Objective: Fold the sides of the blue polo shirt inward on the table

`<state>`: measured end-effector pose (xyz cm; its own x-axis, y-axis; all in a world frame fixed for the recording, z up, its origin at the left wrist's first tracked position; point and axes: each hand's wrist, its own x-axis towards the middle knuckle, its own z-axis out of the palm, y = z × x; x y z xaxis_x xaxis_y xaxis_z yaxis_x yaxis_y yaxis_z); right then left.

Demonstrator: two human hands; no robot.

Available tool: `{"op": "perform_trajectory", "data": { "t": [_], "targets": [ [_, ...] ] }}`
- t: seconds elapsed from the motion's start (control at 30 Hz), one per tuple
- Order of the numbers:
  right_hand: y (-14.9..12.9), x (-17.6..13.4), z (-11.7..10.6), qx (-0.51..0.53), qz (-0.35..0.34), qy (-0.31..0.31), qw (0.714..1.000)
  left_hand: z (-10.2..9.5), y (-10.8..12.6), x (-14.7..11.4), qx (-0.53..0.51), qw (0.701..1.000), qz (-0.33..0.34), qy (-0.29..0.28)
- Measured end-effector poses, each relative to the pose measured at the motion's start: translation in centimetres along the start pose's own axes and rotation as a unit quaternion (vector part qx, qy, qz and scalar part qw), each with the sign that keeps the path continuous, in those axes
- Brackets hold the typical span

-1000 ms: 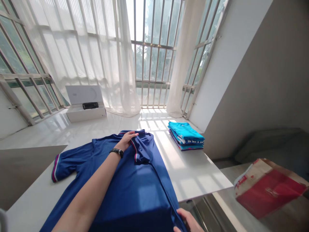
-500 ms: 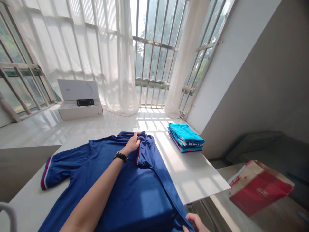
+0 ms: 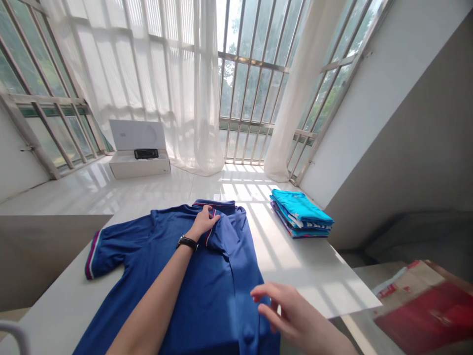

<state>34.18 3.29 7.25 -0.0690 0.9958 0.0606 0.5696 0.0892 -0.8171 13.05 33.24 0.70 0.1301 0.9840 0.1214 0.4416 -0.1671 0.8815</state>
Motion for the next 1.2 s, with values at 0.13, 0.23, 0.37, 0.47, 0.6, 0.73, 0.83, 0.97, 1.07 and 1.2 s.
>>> {"op": "perform_trajectory", "data": {
  "t": [0.13,0.23,0.37,0.47,0.6,0.73,0.83,0.97,1.07,1.2],
  "targets": [
    [0.1,13.7,-5.0,-0.061,-0.065,-0.046,0.995,-0.5,-0.3,-0.1,0.005,1.0,0.006,-0.018],
    [2.2,21.9,-5.3,-0.124,-0.039,-0.006,0.991,-0.7,-0.6,-0.1,-0.019,0.999,0.02,-0.042],
    [5.8,26.7,-2.8,-0.12,-0.062,-0.03,0.99,-0.1,-1.6,-0.2,-0.052,0.995,0.039,-0.078],
    [7.8,27.8,-1.6,-0.119,-0.082,-0.052,0.988,0.4,-2.0,-0.2,-0.06,0.993,0.052,-0.083],
    [9.5,28.7,-1.9,-0.125,-0.088,-0.052,0.987,0.8,-1.9,0.0,-0.073,0.992,0.057,-0.09],
    [11.4,29.1,-3.4,-0.147,-0.068,-0.03,0.986,1.5,-1.5,0.0,-0.113,0.978,0.052,-0.165],
    [12.9,29.0,-4.4,-0.178,-0.036,0.009,0.983,2.0,-0.9,-0.3,-0.081,0.981,0.066,-0.162],
    [14.0,28.9,-5.1,-0.212,0.0,0.062,0.975,1.2,-0.3,-1.1,-0.049,0.988,0.075,-0.125],
    [14.0,29.1,-5.4,-0.223,0.008,0.085,0.971,-0.2,0.2,-2.2,-0.067,0.99,0.064,-0.108],
    [13.6,29.1,-5.2,-0.212,0.0,0.088,0.973,-1.1,0.5,-3.6,-0.178,0.979,0.007,-0.103]
  ]
}}
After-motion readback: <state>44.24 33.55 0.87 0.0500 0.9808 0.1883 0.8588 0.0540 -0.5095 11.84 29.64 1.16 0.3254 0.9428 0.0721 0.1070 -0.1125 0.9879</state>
